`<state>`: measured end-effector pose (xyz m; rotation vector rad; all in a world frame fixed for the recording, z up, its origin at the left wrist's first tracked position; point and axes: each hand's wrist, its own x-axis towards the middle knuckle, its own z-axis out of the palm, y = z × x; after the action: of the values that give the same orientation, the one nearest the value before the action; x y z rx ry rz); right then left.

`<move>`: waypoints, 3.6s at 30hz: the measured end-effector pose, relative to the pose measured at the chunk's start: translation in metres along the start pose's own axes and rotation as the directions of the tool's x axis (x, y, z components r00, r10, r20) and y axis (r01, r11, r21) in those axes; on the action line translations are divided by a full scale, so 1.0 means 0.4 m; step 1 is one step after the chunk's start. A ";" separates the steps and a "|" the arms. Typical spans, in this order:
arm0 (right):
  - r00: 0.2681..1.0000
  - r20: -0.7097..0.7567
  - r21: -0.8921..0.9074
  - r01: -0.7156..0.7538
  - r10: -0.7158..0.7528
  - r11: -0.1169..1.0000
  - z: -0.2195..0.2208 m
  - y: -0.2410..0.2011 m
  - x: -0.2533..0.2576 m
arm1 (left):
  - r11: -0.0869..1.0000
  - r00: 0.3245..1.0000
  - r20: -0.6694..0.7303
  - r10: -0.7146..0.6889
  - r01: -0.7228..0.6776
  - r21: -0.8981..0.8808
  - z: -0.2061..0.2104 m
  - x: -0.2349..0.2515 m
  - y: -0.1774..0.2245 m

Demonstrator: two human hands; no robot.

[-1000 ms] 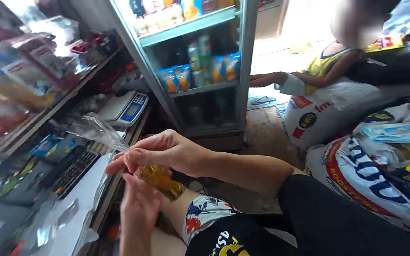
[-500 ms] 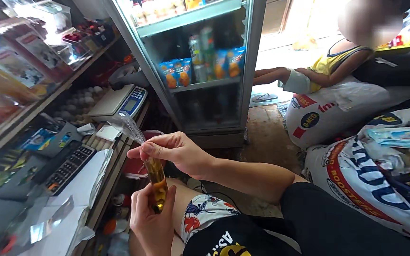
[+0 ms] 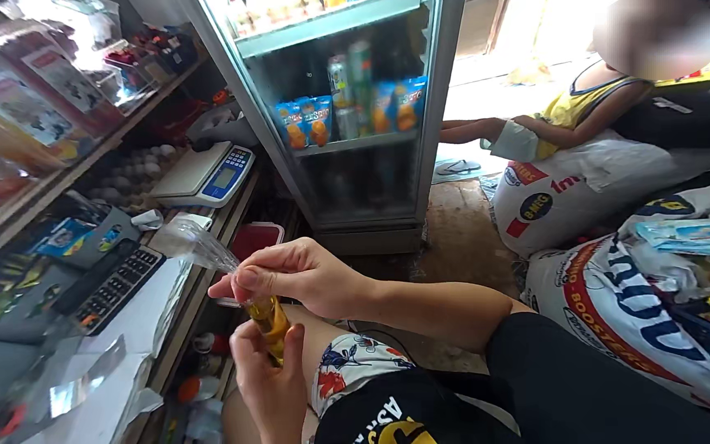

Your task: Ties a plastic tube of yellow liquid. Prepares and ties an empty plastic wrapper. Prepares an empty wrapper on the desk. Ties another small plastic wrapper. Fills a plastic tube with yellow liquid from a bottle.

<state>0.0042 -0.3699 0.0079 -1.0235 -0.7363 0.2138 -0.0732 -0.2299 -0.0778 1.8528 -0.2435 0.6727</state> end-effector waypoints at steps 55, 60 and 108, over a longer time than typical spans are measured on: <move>0.820 0.565 -0.691 0.530 -0.091 0.491 -0.123 0.170 -0.179 | 0.911 0.844 0.536 0.008 -0.227 0.343 -0.121 -0.020 -0.010; 0.932 0.358 -0.481 0.232 -0.052 0.846 -0.129 0.171 -0.178 | 0.570 0.854 0.403 0.329 -0.519 0.637 -0.080 -0.021 0.009; 0.930 0.268 -0.528 0.362 -0.254 0.768 -0.062 0.249 -0.225 | 0.928 0.957 0.280 0.077 0.034 -0.372 -0.112 -0.059 -0.035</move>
<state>-0.0300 -0.3790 -0.1241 -1.4423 -1.1678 -0.2269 -0.1008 -0.1870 -0.0912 1.5730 -0.5479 0.3345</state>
